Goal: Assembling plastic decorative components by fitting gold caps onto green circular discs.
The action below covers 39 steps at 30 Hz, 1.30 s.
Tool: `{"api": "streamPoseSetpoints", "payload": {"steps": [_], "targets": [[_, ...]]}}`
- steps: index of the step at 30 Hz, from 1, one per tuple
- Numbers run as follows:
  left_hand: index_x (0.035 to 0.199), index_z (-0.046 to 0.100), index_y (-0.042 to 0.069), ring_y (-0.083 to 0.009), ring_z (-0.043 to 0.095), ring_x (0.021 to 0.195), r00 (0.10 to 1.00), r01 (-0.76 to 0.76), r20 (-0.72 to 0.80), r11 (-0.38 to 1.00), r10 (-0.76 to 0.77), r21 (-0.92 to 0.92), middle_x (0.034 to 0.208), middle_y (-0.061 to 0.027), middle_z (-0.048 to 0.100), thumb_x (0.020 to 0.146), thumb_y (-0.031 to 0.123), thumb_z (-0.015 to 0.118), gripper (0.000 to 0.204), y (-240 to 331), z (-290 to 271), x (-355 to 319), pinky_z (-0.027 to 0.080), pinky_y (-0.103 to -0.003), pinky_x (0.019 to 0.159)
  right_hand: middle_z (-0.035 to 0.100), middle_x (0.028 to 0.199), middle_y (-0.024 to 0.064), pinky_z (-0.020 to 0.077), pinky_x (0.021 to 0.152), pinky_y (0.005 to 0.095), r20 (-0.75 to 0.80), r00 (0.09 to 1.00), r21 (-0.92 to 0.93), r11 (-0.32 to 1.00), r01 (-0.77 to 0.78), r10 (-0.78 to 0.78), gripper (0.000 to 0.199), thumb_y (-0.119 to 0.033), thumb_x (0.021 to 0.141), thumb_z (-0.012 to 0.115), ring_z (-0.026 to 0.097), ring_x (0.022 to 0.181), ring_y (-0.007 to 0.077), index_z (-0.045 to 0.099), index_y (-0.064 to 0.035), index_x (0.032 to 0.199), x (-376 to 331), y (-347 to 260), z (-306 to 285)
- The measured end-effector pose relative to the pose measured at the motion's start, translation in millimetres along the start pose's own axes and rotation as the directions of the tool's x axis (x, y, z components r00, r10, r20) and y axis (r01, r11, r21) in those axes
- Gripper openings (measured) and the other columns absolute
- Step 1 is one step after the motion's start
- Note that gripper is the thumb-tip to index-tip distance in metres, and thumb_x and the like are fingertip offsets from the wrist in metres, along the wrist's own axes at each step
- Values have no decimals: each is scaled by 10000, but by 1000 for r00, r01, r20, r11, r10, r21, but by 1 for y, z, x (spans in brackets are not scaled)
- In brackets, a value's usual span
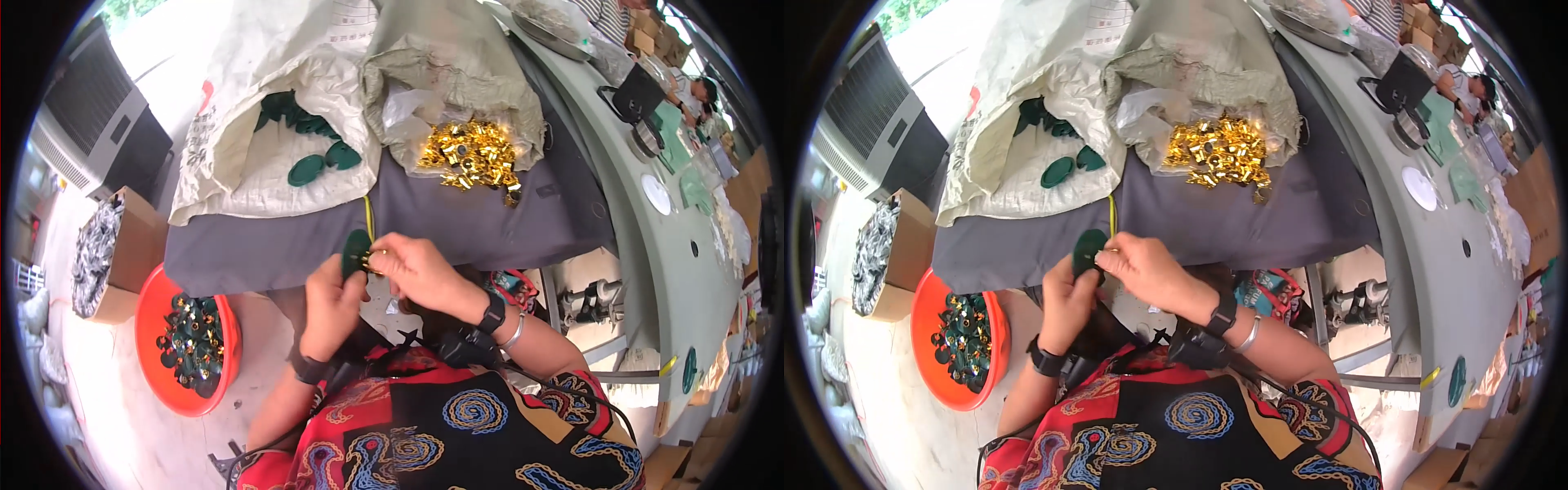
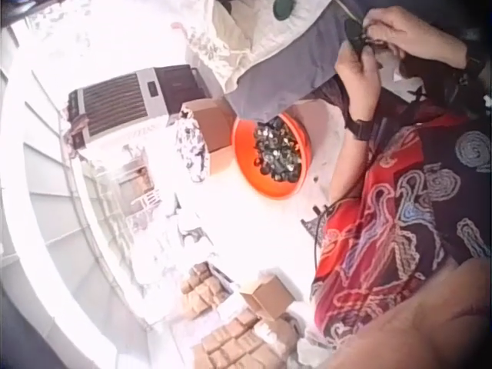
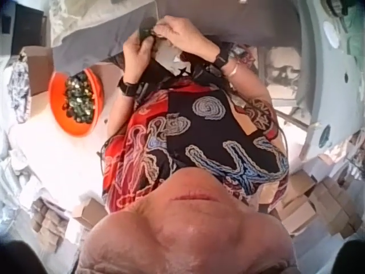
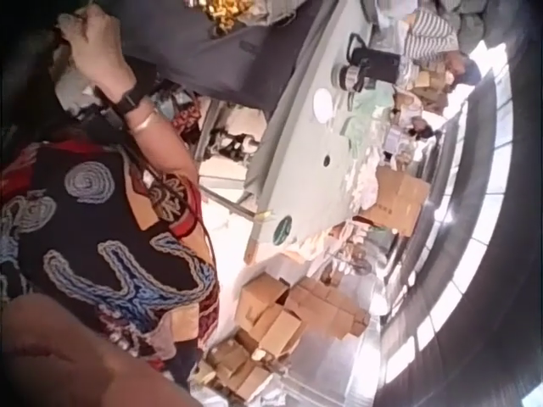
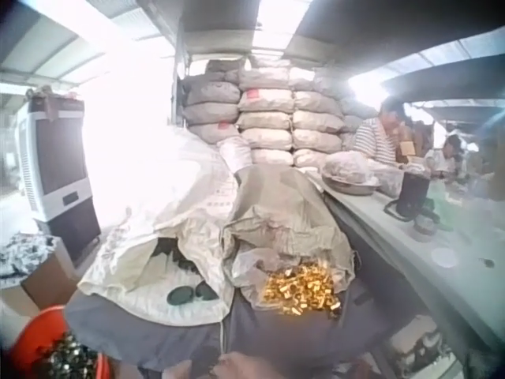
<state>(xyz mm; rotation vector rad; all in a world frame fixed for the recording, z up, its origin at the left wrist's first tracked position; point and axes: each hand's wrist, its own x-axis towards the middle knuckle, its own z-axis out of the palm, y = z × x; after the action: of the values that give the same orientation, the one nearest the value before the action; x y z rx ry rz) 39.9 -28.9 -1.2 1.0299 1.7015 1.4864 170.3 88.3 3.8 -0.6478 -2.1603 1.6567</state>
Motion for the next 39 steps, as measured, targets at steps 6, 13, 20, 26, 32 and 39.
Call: {"api": "streamPoseSetpoints", "payload": {"steps": [6, 13, 20, 26, 32, 39], "targets": [[1036, 606, -56, -178, 642, 632, 909, -152, -410, 859, -73, -490, 868, -122, 659, 885, 72, 519, 217, -52, -130, -7, 489, -275, 531, 630, 871, 206, 499, 636, 462, -362, 831, -850, 515, -109, -422, 281, -179, 815, 693, 609, 786, 413, 602, -3, 1013, 18, 23, -73], [1270, 425, -71, -360, 667, 863, 471, -204, -599, 581, -647, -788, 1264, -247, 492, 934, 228, 545, 465, -116, -302, -32, 550, -400, 663, 569, 973, 235, 466, 794, 492, -431, 826, -875, 390, -285, -364, 331, -127, 859, 655, 575, 922, 433, 572, 17, 1145, 33, 73, -112], [1124, 609, -60, -171, 656, 677, 726, -41, -687, 997, -15, -66, 892, -110, 667, 885, 87, 588, 281, -69, -197, 14, 510, -254, 556, 562, 966, 204, 478, 763, 475, -438, 764, -870, 438, -227, -474, 224, -126, 816, 669, 570, 894, 409, 560, -6, 971, 32, 84, -102], [1062, 653, 1, -302, 661, 766, 854, -321, -138, 716, 502, 620, 949, -151, 669, 754, 63, 648, 314, -18, -99, 99, 536, -367, 702, 555, 961, 158, 487, 739, 453, -423, 770, -864, 470, -183, -477, 308, -180, 812, 696, 585, 875, 365, 598, -34, 1064, 30, 73, -92], [1206, 579, 63, -383, 633, 925, 984, -99, 38, 358, 175, 928, 1101, -214, 615, 739, 152, 584, 475, -24, -69, 177, 515, -464, 785, 562, 952, 153, 496, 713, 442, -403, 756, -855, 507, -109, -516, 267, -150, 771, 703, 594, 842, 362, 608, -40, 995, 28, 69, -93], [805, 674, 2, -424, 636, 784, 906, -164, -36, 427, 422, 889, 886, -223, 667, 805, 162, 575, 188, -34, -67, 159, 521, -475, 722, 563, 848, 122, 504, 659, 431, -373, 824, -783, 621, -33, -427, 221, -120, 704, 668, 608, 724, 333, 628, -57, 912, 24, 69, -94]]}}
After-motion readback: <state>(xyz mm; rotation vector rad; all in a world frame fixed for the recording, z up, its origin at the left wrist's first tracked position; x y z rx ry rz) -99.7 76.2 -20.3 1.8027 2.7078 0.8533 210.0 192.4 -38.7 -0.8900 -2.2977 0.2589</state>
